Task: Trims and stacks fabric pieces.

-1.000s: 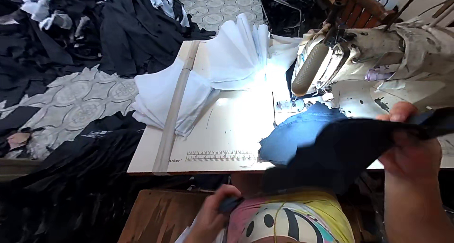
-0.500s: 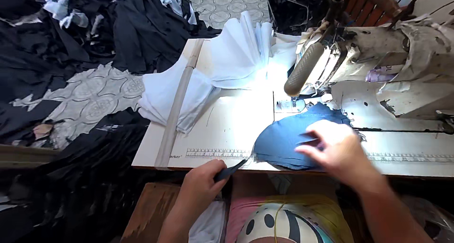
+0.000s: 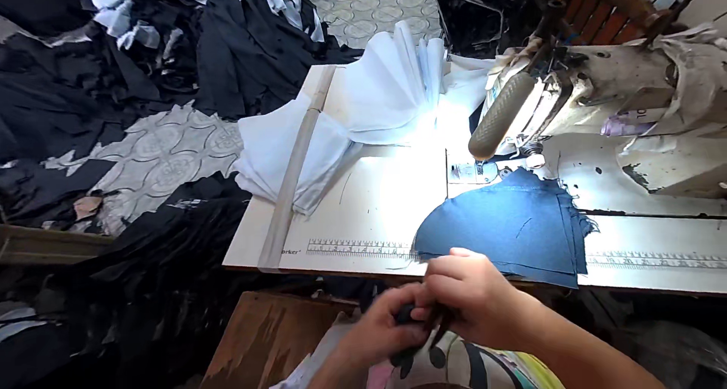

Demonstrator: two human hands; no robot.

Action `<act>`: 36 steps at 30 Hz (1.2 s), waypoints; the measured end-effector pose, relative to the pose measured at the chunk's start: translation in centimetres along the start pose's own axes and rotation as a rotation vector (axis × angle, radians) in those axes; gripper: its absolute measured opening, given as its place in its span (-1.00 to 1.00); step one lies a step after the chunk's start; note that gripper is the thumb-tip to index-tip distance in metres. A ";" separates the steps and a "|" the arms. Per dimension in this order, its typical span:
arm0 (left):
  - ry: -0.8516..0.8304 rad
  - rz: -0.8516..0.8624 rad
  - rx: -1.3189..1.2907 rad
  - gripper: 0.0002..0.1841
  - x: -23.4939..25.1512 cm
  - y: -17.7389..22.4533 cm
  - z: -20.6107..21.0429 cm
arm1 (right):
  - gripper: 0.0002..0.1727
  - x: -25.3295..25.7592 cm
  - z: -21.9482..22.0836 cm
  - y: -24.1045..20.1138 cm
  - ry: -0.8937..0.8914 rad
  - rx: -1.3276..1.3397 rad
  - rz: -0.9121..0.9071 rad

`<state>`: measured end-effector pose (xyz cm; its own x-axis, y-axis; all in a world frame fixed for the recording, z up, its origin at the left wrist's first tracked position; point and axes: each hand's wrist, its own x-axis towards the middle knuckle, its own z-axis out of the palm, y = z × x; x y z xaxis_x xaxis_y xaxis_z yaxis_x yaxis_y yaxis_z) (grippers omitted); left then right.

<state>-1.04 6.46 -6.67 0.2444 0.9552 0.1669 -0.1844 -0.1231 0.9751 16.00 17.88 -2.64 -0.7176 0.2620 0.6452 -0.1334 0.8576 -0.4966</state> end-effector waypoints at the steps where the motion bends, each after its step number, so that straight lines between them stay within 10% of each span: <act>1: -0.109 -0.045 -0.106 -0.70 -0.2 -0.7 0.6 | -0.86 -0.1 -0.9 -0.4 0.039 -0.011 -0.010; 4: -0.260 -0.212 0.228 -0.68 -2.8 -5.0 -0.2 | -0.79 -1.5 -6.2 -1.7 0.219 -0.080 0.071; 8: -0.047 -0.492 0.599 -0.77 -6.7 -5.7 -4.6 | -0.89 -4.4 -12.2 -0.4 0.278 -0.179 0.280; 12: 0.380 -0.035 0.567 -0.77 -5.2 0.3 -7.3 | -0.93 -5.4 -12.8 4.0 0.298 -0.100 0.587; 17: 0.542 0.329 1.059 -0.63 1.5 3.3 -7.3 | -0.93 -5.7 -16.9 5.8 0.508 -0.003 0.336; 25: 0.330 -0.108 1.274 -0.73 1.3 -0.6 -5.9 | -0.79 -14.3 -13.9 5.3 0.073 -0.205 0.755; 31: 0.401 -0.005 1.293 -0.69 3.0 0.6 -5.4 | -0.20 -5.0 -11.0 2.9 0.041 -0.332 0.561; 36: 0.432 0.071 1.340 -0.70 3.9 0.7 -4.6 | -0.37 2.8 -3.0 2.4 -0.546 -0.309 0.708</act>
<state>-4.60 11.36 -6.02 -0.0790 0.9121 0.4023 0.9091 -0.0997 0.4045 15.69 21.97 -0.32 -0.7936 0.5904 -0.1469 0.5866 0.6783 -0.4426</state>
